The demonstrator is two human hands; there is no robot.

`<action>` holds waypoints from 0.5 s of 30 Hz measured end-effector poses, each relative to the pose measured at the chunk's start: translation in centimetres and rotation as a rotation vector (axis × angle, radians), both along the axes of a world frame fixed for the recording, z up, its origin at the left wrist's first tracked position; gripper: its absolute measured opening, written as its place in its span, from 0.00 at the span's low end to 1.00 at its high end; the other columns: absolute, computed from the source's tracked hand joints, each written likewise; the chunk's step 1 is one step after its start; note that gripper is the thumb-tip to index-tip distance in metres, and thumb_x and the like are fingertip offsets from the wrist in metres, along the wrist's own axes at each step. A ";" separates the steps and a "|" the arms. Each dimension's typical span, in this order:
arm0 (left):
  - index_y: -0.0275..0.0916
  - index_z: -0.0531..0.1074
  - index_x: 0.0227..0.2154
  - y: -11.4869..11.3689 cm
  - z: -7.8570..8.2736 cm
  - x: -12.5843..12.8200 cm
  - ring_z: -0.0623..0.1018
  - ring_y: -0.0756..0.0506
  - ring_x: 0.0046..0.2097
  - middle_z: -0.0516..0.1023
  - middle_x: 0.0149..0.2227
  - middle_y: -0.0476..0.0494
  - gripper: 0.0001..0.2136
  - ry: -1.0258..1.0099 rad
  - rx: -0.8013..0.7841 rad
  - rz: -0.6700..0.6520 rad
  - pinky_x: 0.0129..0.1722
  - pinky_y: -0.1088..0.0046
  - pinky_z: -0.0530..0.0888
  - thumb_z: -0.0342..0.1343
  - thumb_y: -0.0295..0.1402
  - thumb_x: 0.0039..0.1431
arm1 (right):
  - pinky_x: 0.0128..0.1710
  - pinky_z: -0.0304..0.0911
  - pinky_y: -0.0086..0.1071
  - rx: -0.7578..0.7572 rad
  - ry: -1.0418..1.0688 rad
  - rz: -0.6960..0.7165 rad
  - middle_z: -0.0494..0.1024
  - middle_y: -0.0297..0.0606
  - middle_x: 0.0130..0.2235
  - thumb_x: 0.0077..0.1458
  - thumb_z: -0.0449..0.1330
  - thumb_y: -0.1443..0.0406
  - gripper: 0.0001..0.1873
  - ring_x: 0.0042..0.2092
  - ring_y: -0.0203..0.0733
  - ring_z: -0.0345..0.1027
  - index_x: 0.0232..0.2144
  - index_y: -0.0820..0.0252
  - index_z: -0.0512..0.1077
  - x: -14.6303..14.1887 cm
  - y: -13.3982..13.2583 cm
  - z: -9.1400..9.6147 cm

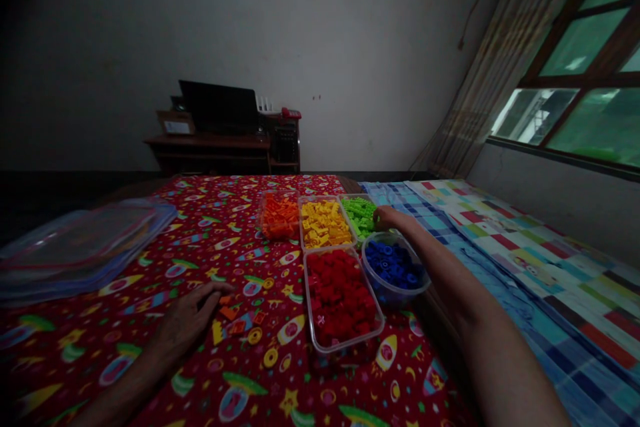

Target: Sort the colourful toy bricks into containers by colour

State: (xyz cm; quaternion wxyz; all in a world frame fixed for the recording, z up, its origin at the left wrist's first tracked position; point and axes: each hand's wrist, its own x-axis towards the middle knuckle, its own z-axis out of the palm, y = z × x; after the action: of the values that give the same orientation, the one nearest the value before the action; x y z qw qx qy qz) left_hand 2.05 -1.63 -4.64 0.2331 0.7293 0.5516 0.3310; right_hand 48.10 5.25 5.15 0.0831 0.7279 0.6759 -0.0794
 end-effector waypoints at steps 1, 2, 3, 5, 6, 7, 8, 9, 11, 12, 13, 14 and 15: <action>0.42 0.75 0.29 0.0 0.0 0.0 0.80 0.43 0.37 0.82 0.35 0.45 0.15 0.000 0.002 -0.004 0.38 0.72 0.75 0.44 0.41 0.51 | 0.34 0.68 0.26 -0.015 0.000 -0.026 0.81 0.40 0.31 0.46 0.65 0.64 0.19 0.33 0.39 0.75 0.43 0.62 0.77 0.0 -0.1 0.2; 0.42 0.75 0.28 0.0 0.0 0.0 0.80 0.43 0.38 0.82 0.35 0.45 0.15 -0.001 0.005 -0.007 0.38 0.72 0.75 0.44 0.41 0.51 | 0.32 0.68 0.26 -0.038 0.000 -0.055 0.80 0.40 0.30 0.47 0.65 0.64 0.19 0.31 0.39 0.75 0.43 0.63 0.77 0.0 -0.2 0.5; 0.42 0.75 0.28 0.0 0.1 0.0 0.80 0.43 0.38 0.82 0.36 0.45 0.15 -0.001 0.007 -0.011 0.38 0.72 0.75 0.44 0.41 0.51 | 0.31 0.68 0.27 -0.062 -0.005 -0.081 0.80 0.41 0.29 0.47 0.65 0.65 0.18 0.30 0.39 0.74 0.42 0.65 0.77 0.1 -0.4 0.7; 0.43 0.75 0.28 -0.1 0.2 0.1 0.80 0.44 0.37 0.82 0.35 0.46 0.15 0.001 0.009 -0.011 0.39 0.72 0.75 0.44 0.41 0.52 | 0.29 0.68 0.27 -0.108 -0.026 -0.118 0.79 0.41 0.27 0.45 0.65 0.67 0.14 0.28 0.39 0.74 0.38 0.66 0.78 0.2 -0.8 0.9; 0.43 0.75 0.28 -0.1 0.2 0.1 0.80 0.44 0.37 0.82 0.35 0.46 0.15 0.002 0.010 -0.008 0.39 0.72 0.75 0.44 0.41 0.52 | 0.29 0.68 0.28 -0.128 -0.040 -0.129 0.79 0.40 0.26 0.43 0.65 0.68 0.12 0.28 0.40 0.74 0.35 0.66 0.79 0.3 -1.0 0.9; 0.43 0.75 0.28 -0.1 0.3 0.1 0.80 0.44 0.36 0.82 0.34 0.46 0.15 0.003 0.015 -0.004 0.39 0.72 0.75 0.44 0.41 0.52 | 0.29 0.68 0.28 -0.143 -0.053 -0.136 0.79 0.40 0.25 0.42 0.65 0.69 0.11 0.28 0.40 0.74 0.32 0.66 0.79 0.3 -1.2 0.9; 0.43 0.75 0.28 -0.2 0.3 0.2 0.80 0.44 0.36 0.82 0.33 0.47 0.15 0.004 0.020 -0.002 0.38 0.73 0.75 0.44 0.40 0.52 | 0.29 0.67 0.28 -0.153 -0.063 -0.138 0.79 0.39 0.24 0.41 0.65 0.70 0.10 0.28 0.40 0.74 0.31 0.66 0.79 0.3 -1.2 1.0; 0.43 0.75 0.28 -0.2 0.3 0.2 0.80 0.44 0.35 0.82 0.33 0.47 0.15 0.004 0.023 -0.002 0.38 0.73 0.75 0.44 0.40 0.52 | 0.29 0.67 0.27 -0.155 -0.072 -0.136 0.79 0.39 0.25 0.41 0.65 0.71 0.10 0.28 0.39 0.74 0.31 0.66 0.79 0.3 -1.2 1.1; 0.43 0.75 0.27 -0.2 0.4 0.2 0.80 0.44 0.35 0.82 0.33 0.47 0.15 0.003 0.022 -0.002 0.37 0.73 0.75 0.44 0.40 0.52 | 0.29 0.66 0.26 -0.134 -0.091 -0.121 0.79 0.41 0.25 0.43 0.63 0.71 0.10 0.28 0.39 0.74 0.32 0.67 0.79 -0.1 -0.6 1.4; 0.43 0.75 0.27 -0.2 0.4 0.3 0.80 0.44 0.35 0.82 0.33 0.47 0.14 0.003 0.017 -0.001 0.37 0.72 0.75 0.44 0.40 0.52 | 0.30 0.66 0.26 -0.106 -0.102 -0.106 0.80 0.42 0.27 0.45 0.62 0.71 0.10 0.30 0.40 0.74 0.33 0.68 0.79 -0.4 -0.2 1.6; 0.43 0.75 0.27 -0.2 0.5 0.3 0.80 0.44 0.35 0.82 0.34 0.47 0.14 0.004 0.011 0.001 0.37 0.72 0.75 0.44 0.40 0.51 | 0.32 0.66 0.26 -0.068 -0.113 -0.086 0.80 0.44 0.29 0.47 0.60 0.71 0.12 0.32 0.40 0.75 0.35 0.68 0.79 -0.8 0.4 1.8; 0.43 0.75 0.27 -0.2 0.6 0.3 0.80 0.44 0.35 0.82 0.34 0.47 0.14 0.005 0.005 0.004 0.37 0.72 0.75 0.44 0.40 0.51 | 0.34 0.66 0.27 -0.023 -0.122 -0.059 0.81 0.46 0.32 0.49 0.59 0.71 0.14 0.35 0.42 0.75 0.39 0.67 0.78 -1.3 1.0 1.9; 0.43 0.75 0.26 -0.3 0.7 0.3 0.80 0.44 0.35 0.82 0.34 0.47 0.14 0.006 0.001 0.006 0.38 0.72 0.75 0.45 0.40 0.51 | 0.37 0.66 0.27 0.019 -0.129 -0.027 0.81 0.46 0.36 0.51 0.57 0.70 0.16 0.39 0.42 0.75 0.42 0.66 0.77 -1.8 1.6 1.8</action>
State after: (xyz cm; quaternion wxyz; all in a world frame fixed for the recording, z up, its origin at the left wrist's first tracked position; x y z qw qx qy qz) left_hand 2.33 -1.91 -3.98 0.2301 0.7287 0.5543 0.3299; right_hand 46.25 6.83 6.99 0.1186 0.7413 0.6601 -0.0268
